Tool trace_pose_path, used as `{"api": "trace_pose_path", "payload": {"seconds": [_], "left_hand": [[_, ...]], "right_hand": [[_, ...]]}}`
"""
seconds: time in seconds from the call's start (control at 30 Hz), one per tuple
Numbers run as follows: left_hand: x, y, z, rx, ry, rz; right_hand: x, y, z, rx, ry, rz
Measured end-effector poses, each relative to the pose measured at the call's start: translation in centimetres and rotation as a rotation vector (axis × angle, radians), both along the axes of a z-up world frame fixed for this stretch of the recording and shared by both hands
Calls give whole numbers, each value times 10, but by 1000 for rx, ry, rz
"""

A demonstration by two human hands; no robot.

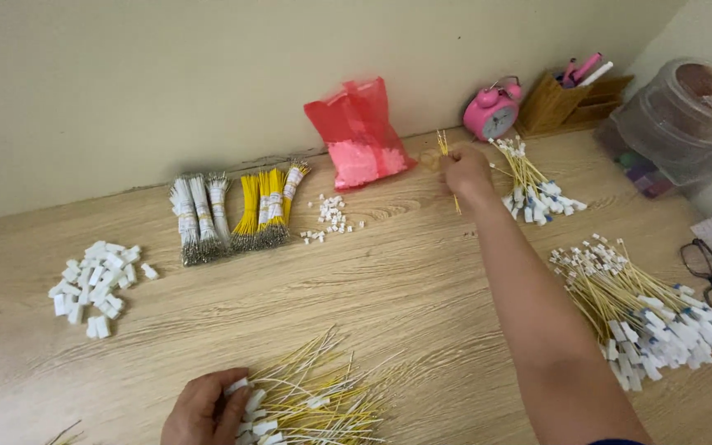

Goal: Manually attach plastic connector housings onto the ends of electrical wires.

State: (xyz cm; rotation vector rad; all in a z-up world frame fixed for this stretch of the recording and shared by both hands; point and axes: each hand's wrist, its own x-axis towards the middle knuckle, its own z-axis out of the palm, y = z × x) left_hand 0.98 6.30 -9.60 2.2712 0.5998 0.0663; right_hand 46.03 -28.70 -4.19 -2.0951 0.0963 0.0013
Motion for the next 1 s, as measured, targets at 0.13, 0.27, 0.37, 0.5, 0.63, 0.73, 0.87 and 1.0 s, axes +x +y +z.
{"api": "trace_pose_path", "payload": {"seconds": [0.13, 0.27, 0.37, 0.5, 0.63, 0.73, 0.87, 1.0], "left_hand": [[0, -10, 14, -21, -21, 89], [1, -15, 32, -20, -75, 45], [-2, -14, 35, -52, -183, 31], [-2, -14, 43, -40, -266, -20], [-4, -15, 57, -71, -236, -45], [-5, -13, 54, -1, -338, -124], [-7, -7, 51, -4, -491, -217], [-8, -5, 51, -70, -486, -247]], "right_hand": [[-16, 7, 12, -14, 14, 173], [-14, 10, 1, -127, -60, 305], [-20, 26, -7, -101, 16, 343], [-77, 100, 54, -214, -120, 473], [-126, 216, 96, -339, -237, 664], [-148, 312, 103, -331, -345, 857], [-173, 429, 96, -389, -568, 1030], [-171, 499, 67, -492, -519, 1027]]}}
